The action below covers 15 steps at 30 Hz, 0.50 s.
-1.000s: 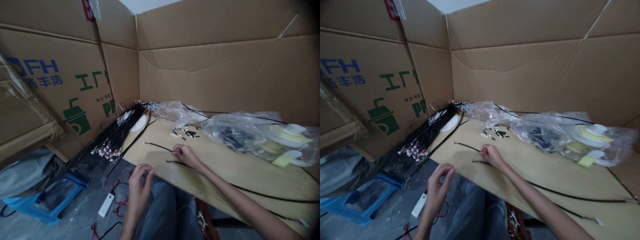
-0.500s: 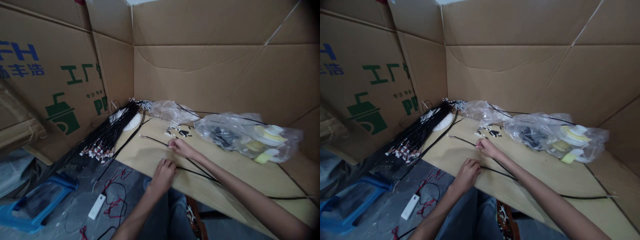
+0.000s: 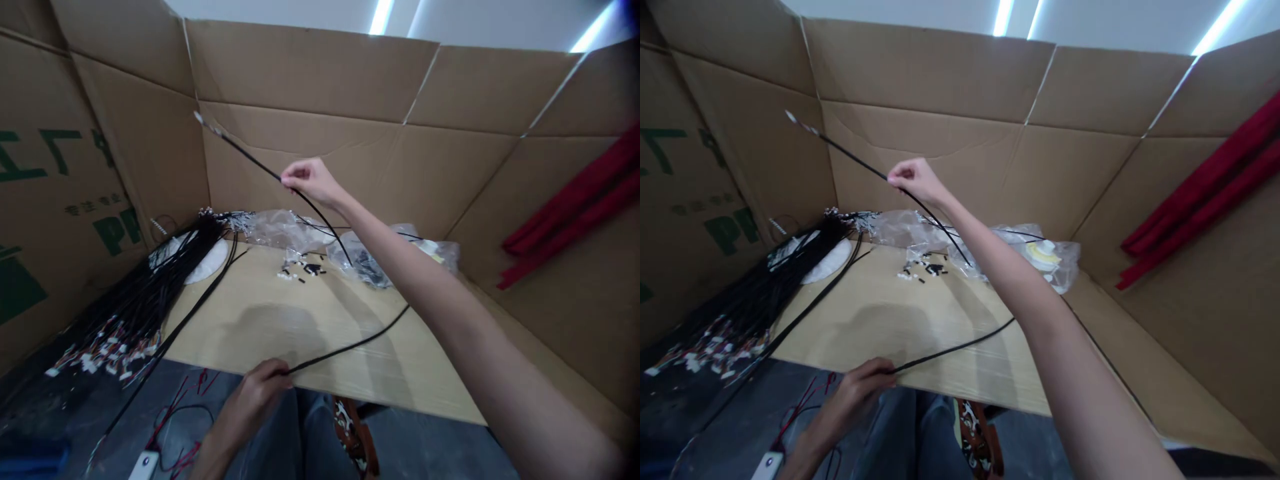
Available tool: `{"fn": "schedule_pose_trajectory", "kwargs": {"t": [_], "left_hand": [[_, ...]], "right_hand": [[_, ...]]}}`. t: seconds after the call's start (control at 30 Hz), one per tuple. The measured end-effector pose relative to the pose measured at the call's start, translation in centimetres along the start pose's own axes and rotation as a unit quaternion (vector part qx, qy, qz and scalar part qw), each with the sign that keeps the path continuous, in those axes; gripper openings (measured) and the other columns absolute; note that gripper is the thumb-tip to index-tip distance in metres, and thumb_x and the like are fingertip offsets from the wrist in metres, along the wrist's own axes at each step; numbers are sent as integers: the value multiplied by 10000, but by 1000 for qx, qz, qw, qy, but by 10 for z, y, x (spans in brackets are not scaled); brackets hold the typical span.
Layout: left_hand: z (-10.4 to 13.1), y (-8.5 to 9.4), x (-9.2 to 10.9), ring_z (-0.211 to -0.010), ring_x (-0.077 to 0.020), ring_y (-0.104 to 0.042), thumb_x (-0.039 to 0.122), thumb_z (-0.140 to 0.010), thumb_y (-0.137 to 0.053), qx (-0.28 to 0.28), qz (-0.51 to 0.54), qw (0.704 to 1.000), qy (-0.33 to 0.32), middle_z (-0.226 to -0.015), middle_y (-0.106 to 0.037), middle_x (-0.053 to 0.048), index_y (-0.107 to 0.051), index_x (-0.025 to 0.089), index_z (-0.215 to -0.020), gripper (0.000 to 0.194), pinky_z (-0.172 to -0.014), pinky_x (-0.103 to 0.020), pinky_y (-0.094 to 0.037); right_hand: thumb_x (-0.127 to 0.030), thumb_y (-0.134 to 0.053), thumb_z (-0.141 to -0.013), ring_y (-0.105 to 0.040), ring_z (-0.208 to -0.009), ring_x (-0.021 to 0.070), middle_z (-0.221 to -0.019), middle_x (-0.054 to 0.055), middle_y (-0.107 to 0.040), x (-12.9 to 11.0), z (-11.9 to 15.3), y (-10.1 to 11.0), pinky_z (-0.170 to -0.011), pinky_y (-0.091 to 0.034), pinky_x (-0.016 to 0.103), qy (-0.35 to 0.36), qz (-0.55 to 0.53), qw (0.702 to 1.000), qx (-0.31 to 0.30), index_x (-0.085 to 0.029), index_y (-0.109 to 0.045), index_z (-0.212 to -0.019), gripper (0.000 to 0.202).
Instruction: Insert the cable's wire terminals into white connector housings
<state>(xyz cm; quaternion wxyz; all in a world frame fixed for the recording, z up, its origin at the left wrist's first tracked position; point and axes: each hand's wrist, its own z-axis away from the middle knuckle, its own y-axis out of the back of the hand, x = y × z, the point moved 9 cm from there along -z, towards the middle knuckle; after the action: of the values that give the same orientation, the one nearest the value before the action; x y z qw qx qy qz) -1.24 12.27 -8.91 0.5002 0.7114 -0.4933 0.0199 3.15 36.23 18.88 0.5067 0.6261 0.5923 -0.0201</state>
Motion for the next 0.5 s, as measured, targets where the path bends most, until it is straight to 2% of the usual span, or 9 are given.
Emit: {"fn": "schedule_pose_trajectory", "kwargs": {"t": [0.07,0.13,0.23,0.3,0.4,0.5], "left_hand": [[0,3,3,-916,-151,-601,76,-882,-520,-10,10,1000,-11,-1022,-608,-52,-617,122,-952,128,-763,-309,-548],[-1,6,7,-929,-157,-600,79,-887,-513,-20,22,999,-20,-1013,-612,-52,-621,121,-943,128,-774,-323,-546],[3,9,12,-899,-142,-615,95,-897,-509,-37,50,997,-35,-995,-632,-48,-636,124,-913,132,-750,-297,-552],[8,12,13,-898,-140,-628,121,-905,-508,-37,68,996,-43,-1001,-644,-52,-645,125,-905,137,-743,-289,-558],[16,17,10,-936,-150,-632,176,-914,-513,-29,91,995,-42,-1016,-653,-67,-650,119,-886,151,-766,-301,-562],[20,24,7,-891,-138,-645,220,-902,-547,-37,114,993,-22,-961,-671,-57,-664,118,-839,168,-738,-283,-563]], "right_hand": [[-168,-556,-895,-530,-612,80,-731,-20,-556,-16,-10,-6,-584,-470,221,-2,-24,999,-26,-103,-575,-855,79],[-155,-564,-889,-536,-586,76,-703,-22,-564,-12,-3,-29,-560,-475,213,-41,-34,994,-99,-97,-585,-829,86],[-185,-589,-881,-567,-581,82,-699,-12,-595,22,41,-77,-553,-500,222,-133,-33,963,-233,-90,-601,-805,122],[-232,-572,-897,-569,-574,85,-705,-11,-599,51,79,-102,-540,-501,221,-186,-31,941,-281,-89,-604,-827,163],[-259,-562,-906,-585,-593,90,-733,1,-613,90,126,-124,-557,-514,232,-239,-33,914,-325,-92,-606,-862,178],[-265,-560,-907,-590,-602,92,-746,7,-618,115,154,-133,-564,-516,235,-261,-40,894,-363,-93,-609,-860,185]]}}
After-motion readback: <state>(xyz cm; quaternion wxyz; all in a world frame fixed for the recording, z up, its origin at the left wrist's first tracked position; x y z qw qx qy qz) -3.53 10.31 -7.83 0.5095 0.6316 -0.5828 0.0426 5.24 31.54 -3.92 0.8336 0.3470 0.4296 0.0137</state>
